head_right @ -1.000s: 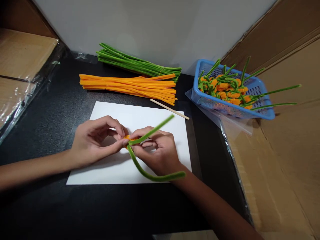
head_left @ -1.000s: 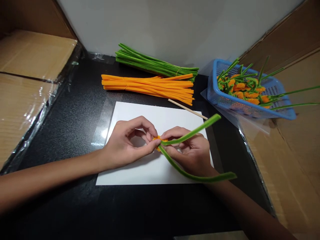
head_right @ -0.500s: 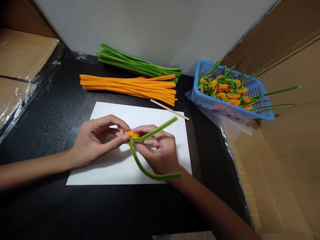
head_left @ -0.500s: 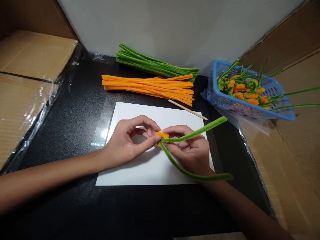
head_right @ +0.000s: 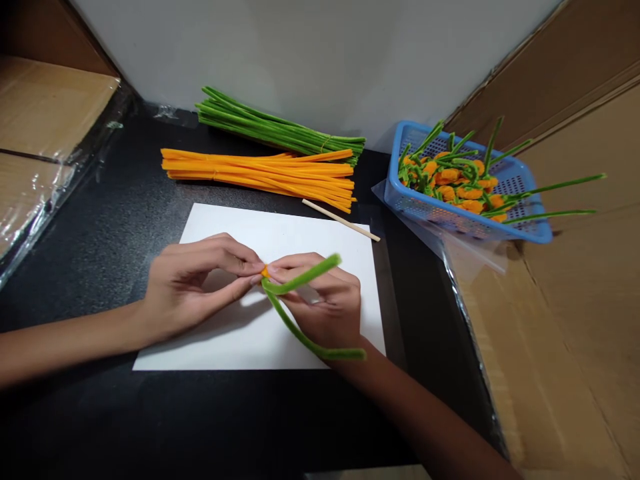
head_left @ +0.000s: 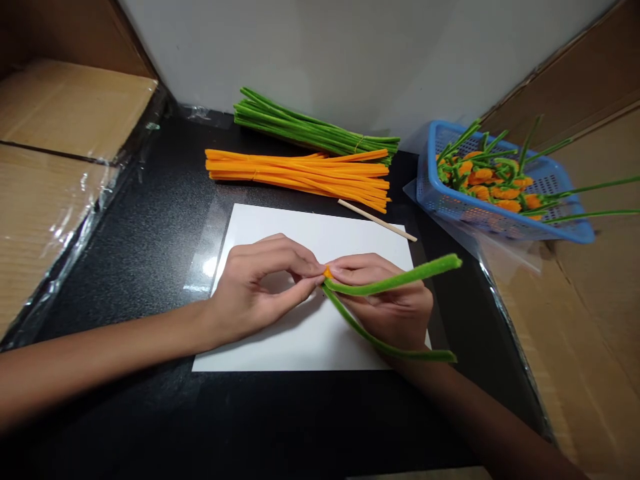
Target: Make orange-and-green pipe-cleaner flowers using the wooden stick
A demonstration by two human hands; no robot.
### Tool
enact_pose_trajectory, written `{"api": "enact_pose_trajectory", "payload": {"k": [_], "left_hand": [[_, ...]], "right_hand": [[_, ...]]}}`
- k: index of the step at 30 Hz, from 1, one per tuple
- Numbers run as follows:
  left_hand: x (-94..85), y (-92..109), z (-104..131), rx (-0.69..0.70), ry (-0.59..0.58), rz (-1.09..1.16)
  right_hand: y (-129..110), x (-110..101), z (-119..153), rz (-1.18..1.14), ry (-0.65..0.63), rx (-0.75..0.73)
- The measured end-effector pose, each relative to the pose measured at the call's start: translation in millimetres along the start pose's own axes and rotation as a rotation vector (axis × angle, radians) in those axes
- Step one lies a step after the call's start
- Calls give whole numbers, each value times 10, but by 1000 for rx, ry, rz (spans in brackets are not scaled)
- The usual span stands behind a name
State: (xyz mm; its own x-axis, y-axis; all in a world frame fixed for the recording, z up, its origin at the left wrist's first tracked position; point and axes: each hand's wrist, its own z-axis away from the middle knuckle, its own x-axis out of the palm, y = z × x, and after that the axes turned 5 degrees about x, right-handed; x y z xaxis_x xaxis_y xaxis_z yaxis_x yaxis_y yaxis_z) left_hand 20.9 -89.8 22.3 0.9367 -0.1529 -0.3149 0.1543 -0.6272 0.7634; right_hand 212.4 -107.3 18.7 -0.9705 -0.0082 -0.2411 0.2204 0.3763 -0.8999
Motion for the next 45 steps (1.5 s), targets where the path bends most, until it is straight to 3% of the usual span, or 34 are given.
{"api": "enact_pose_trajectory", "payload": {"k": [4, 10, 13, 18, 25, 28, 40, 43, 45], "left_hand": [[-1, 32, -16, -42, -24, 1], [6, -34, -58, -423, 33, 207], [14, -66, -59, -489, 33, 249], [15, -30, -33, -403, -128, 131], [14, -25, -2, -152, -120, -48], [22, -26, 6, -107, -125, -76], [41, -9, 4, -93, -160, -64], [45, -22, -2, -150, -177, -18], [41, -23, -22, -208, -220, 38]], "right_hand": [[-11, -23, 1, 44, -38, 46], [-25, 1, -49, -107, -122, 373], [-23, 27, -57, -204, -137, 471], [6, 27, -54, -244, -75, 512], [12, 51, -58, -221, -49, 518], [34, 73, -41, -226, -25, 506], [28, 60, 10, -23, -137, 398], [-6, 35, -55, -92, -100, 372], [-18, 10, -100, -204, -92, 431]]}}
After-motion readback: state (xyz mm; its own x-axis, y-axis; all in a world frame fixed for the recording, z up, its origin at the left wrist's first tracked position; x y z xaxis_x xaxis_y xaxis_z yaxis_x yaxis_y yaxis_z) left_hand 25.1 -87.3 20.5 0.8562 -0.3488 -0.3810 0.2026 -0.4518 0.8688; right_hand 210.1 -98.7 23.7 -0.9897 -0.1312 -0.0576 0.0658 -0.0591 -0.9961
